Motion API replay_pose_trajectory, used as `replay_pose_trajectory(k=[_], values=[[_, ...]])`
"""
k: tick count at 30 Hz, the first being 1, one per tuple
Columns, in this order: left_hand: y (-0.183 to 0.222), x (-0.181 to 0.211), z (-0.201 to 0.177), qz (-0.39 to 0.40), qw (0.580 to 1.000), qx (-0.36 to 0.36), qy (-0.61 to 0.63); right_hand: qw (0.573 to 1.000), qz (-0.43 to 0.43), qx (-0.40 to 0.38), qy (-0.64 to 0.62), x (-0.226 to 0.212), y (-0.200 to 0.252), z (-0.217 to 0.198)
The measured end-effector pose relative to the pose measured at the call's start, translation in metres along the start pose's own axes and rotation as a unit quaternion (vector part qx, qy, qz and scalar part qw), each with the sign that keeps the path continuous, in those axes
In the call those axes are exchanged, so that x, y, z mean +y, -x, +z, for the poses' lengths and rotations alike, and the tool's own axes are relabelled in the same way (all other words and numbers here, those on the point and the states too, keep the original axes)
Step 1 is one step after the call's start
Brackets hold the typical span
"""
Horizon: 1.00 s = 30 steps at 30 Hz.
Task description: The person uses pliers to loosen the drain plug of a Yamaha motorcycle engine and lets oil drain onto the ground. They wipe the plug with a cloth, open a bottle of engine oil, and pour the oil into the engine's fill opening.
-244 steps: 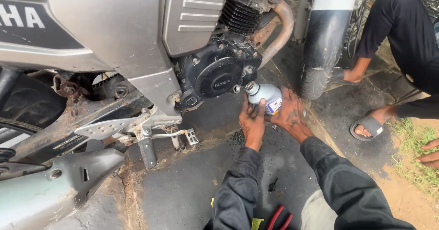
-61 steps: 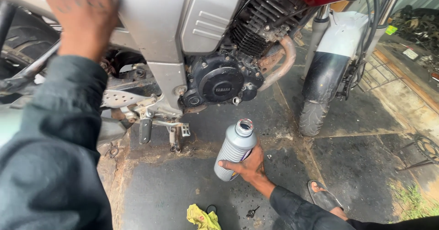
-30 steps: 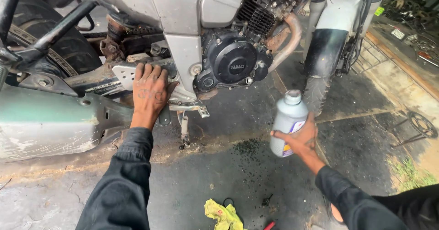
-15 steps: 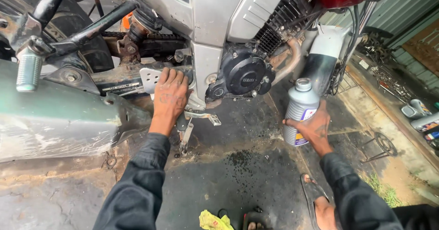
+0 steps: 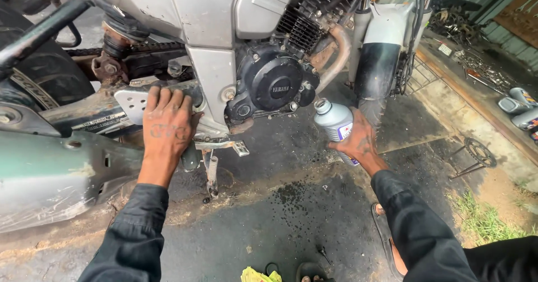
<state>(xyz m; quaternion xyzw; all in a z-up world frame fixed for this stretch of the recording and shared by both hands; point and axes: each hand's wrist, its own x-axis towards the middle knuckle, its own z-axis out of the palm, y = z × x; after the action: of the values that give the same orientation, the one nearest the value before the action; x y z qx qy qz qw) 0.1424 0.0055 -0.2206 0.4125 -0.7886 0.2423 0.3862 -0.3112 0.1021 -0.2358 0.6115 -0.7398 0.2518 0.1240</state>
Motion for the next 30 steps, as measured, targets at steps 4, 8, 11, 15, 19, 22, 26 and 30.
replay_pose_trajectory(k=[4, 8, 11, 15, 19, 22, 26, 30], values=[[0.002, 0.0, -0.001, 0.012, 1.0, 0.015, -0.012, 1.0, 0.02, -0.006, -0.004, -0.003, 0.0, 0.013], [0.002, 0.0, 0.0, 0.018, 0.999, 0.024, -0.012, 1.0, 0.02, -0.007, -0.012, -0.008, -0.003, 0.022], [0.004, -0.003, 0.002, 0.022, 0.999, 0.028, -0.011, 1.0, 0.009, -0.006, -0.012, -0.015, -0.007, 0.027], [0.006, -0.004, 0.003, 0.018, 0.999, 0.018, -0.027, 1.0, 0.001, -0.006, -0.006, -0.019, -0.012, 0.031], [0.008, -0.003, 0.001, 0.022, 0.999, 0.025, -0.027, 1.0, -0.011, -0.003, 0.006, -0.016, -0.013, 0.034], [0.009, -0.003, -0.001, 0.023, 0.999, 0.026, -0.028, 1.0, -0.016, 0.009, 0.015, -0.018, -0.014, 0.031], [0.01, -0.003, 0.0, 0.024, 0.999, 0.026, -0.026, 1.0, 0.005, 0.005, 0.021, -0.026, -0.009, 0.027], [0.011, -0.004, 0.005, 0.028, 0.998, 0.036, -0.039, 0.999, 0.019, -0.003, 0.028, -0.021, -0.011, 0.03]])
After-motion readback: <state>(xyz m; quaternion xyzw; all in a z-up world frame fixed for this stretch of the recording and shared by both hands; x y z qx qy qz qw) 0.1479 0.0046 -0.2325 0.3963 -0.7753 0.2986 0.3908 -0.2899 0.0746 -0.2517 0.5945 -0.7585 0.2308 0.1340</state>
